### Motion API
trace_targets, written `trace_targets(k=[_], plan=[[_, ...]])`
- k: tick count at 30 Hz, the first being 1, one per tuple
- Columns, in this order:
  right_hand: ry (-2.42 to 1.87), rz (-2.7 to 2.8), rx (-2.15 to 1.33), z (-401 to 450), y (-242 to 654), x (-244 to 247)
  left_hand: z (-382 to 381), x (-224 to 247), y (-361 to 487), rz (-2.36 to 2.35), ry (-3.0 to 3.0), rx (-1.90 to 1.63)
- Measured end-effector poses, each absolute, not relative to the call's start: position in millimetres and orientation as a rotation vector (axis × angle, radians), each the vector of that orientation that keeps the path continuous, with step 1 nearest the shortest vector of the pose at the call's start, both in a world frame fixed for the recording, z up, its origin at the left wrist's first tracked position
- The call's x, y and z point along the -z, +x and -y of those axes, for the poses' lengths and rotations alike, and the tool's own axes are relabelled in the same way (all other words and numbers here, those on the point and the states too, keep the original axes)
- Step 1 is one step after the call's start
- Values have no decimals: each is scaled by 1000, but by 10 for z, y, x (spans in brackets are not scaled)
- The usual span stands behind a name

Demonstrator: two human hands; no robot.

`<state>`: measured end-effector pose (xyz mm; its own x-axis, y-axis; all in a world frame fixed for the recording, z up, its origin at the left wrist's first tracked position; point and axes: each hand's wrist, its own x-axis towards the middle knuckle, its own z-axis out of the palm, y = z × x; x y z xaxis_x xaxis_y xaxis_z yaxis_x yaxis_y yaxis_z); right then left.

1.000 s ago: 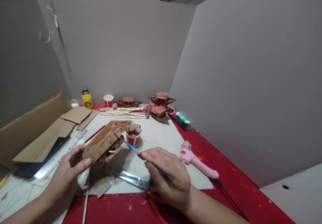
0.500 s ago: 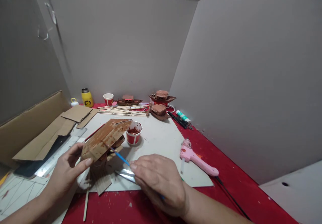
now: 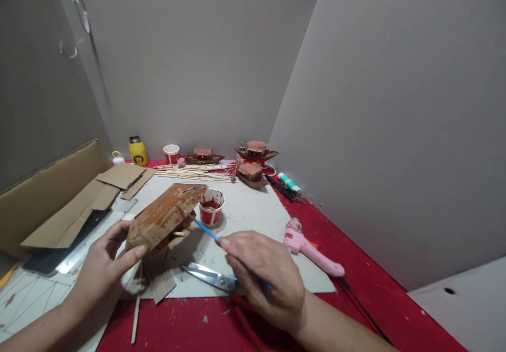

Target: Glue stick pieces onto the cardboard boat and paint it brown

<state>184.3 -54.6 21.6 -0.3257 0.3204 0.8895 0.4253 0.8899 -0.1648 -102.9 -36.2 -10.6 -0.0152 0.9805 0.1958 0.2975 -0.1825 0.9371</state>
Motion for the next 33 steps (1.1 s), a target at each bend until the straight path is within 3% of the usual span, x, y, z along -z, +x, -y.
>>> trace_targets(k=[8,13,19,33], plan=[[-328,2124,-23,550,1754,-192,346,138,-1042,-1401,1616,-1242],[-545,1941,46,555,1802,-214,363,107,-1024,-1401,1621,-1251],[-336,2111,-43,548,1693,-159,355,132,-1026,-1430,1636,-1242],[-458,2088,25,565,1772,-160,369,71,-1018,-1524,1661,-1229]])
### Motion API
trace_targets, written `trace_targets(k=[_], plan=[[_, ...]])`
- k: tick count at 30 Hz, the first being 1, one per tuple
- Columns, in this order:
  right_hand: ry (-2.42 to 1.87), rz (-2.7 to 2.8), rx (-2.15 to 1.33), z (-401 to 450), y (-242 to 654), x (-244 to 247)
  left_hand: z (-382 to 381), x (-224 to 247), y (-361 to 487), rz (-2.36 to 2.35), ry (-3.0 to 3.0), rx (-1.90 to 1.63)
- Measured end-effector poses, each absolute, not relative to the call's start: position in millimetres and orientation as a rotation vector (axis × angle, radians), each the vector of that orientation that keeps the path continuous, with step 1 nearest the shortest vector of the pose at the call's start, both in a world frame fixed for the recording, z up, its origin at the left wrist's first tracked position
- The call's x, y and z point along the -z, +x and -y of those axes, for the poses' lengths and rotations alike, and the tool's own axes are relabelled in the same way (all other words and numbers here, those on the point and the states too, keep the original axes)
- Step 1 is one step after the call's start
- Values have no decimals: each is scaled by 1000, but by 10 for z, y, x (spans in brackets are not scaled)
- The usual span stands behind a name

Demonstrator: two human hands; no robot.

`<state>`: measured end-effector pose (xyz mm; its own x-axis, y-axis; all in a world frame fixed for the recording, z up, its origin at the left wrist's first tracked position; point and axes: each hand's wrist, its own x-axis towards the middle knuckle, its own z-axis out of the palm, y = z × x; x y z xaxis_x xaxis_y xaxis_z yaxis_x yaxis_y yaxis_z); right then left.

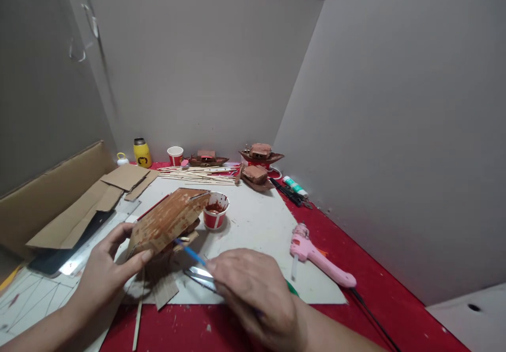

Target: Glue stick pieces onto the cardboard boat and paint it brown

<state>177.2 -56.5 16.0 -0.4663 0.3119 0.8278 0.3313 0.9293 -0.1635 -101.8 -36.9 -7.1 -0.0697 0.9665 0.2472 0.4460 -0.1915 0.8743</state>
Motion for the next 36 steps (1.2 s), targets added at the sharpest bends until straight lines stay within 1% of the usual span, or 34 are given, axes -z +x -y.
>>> trace_targets(k=[5,12,16,19,25,27,32,36], plan=[[-608,1897,113,513,1883,-173,368,80,-1014,-1525,1652,-1257],[-359,2155,0,542,1789,-170,346,95,-1031,-1508,1654,-1252],[-526,1999,99,474,1903,-138,342,82,-1042,-1470,1582,-1261],[-603,1871,111,447,1943,-121,339,85,-1044,-1433,1549,-1252],[-379,2099,14,496,1818,-150,331,85,-1035,-1366,1488,-1221],[-382,2088,19,490,1824,-151,331,81,-1030,-1336,1465,-1219],[-557,1892,25,488,1863,-126,336,83,-1025,-1313,1435,-1222],[-383,2065,-39,518,1804,-131,350,72,-1021,-1302,1396,-1237]])
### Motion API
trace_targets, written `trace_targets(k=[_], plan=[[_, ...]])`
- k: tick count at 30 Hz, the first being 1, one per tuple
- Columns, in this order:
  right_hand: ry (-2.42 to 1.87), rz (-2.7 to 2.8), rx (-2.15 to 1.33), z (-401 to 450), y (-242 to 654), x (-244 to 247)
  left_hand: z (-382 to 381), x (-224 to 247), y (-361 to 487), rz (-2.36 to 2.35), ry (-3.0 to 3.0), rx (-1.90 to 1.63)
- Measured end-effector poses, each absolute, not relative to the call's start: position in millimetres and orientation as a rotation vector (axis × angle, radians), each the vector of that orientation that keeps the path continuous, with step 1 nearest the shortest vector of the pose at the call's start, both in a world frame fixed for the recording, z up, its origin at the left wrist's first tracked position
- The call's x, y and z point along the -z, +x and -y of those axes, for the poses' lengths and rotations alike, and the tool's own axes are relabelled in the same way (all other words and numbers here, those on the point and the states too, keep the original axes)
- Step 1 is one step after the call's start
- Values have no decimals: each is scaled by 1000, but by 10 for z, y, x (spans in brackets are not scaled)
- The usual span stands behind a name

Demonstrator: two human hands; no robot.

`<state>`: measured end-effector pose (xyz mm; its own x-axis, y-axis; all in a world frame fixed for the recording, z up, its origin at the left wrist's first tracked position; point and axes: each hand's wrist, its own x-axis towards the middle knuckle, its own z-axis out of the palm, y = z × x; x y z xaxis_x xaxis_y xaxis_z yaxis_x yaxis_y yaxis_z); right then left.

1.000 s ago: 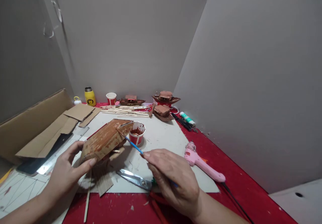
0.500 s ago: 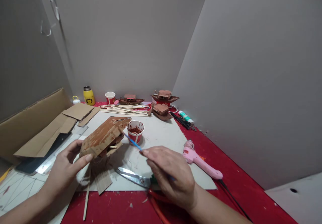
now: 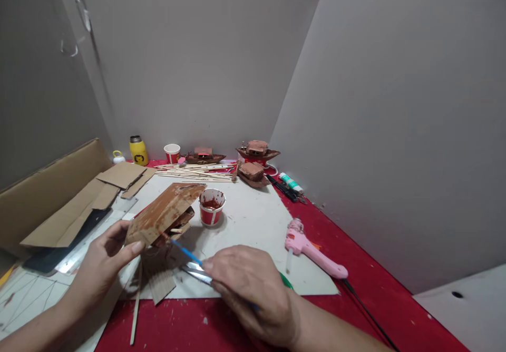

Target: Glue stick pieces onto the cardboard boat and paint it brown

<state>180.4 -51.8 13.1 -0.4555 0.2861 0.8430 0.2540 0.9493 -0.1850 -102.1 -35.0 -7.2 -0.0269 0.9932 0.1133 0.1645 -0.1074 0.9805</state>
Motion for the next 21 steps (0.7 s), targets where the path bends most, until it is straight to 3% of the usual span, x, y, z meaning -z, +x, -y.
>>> trace_targets(k=[7,13,21], plan=[[-534,1938,42,517,1833,-123,339,74,-1010,-1339,1445,-1233],[-311,2105,-69,543,1734,-76,354,82,-1001,-1337,1474,-1253],[-407,2062,-50,541,1770,-131,366,84,-1008,-1335,1485,-1222]])
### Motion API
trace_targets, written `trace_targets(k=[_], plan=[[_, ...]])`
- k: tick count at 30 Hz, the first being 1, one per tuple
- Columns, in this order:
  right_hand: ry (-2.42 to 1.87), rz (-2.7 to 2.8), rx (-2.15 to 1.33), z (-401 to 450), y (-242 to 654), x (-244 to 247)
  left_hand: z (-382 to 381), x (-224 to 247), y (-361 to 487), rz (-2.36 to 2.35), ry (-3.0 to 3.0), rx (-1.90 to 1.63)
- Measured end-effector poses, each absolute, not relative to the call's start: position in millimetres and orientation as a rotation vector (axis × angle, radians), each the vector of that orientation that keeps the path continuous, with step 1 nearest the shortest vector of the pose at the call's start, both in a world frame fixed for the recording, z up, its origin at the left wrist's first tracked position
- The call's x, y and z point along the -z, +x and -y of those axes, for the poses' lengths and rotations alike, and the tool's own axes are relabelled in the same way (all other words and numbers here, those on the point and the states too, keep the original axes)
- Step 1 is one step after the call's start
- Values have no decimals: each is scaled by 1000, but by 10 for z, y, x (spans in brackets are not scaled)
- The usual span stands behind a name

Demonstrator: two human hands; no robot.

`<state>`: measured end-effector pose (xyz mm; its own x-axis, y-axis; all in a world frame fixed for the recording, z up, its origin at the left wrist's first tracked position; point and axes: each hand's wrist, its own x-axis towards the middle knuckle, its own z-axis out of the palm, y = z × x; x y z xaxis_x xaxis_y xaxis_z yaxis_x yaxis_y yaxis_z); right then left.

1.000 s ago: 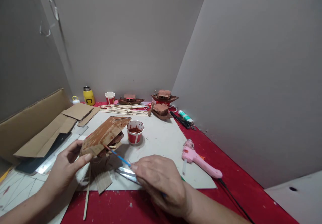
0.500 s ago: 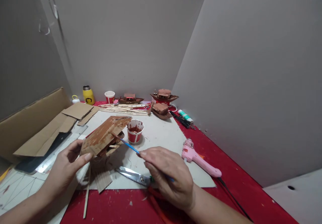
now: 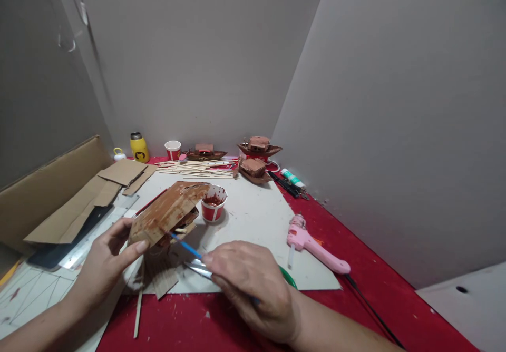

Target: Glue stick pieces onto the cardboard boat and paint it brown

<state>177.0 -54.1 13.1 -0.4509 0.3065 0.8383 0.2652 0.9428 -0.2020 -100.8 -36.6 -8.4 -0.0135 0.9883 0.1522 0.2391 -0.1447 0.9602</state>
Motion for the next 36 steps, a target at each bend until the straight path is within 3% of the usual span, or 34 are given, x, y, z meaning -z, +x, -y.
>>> trace_targets(k=[18,23,30,36], plan=[[-544,1979,-32,547,1782,-116,365,74,-1008,-1356,1514,-1217],[-346,2129,-60,557,1752,-119,354,110,-1023,-1334,1507,-1230],[-616,1843,39,483,1900,-161,356,70,-1018,-1354,1530,-1227],[-467,1991,47,452,1893,-167,344,67,-1031,-1340,1537,-1219]])
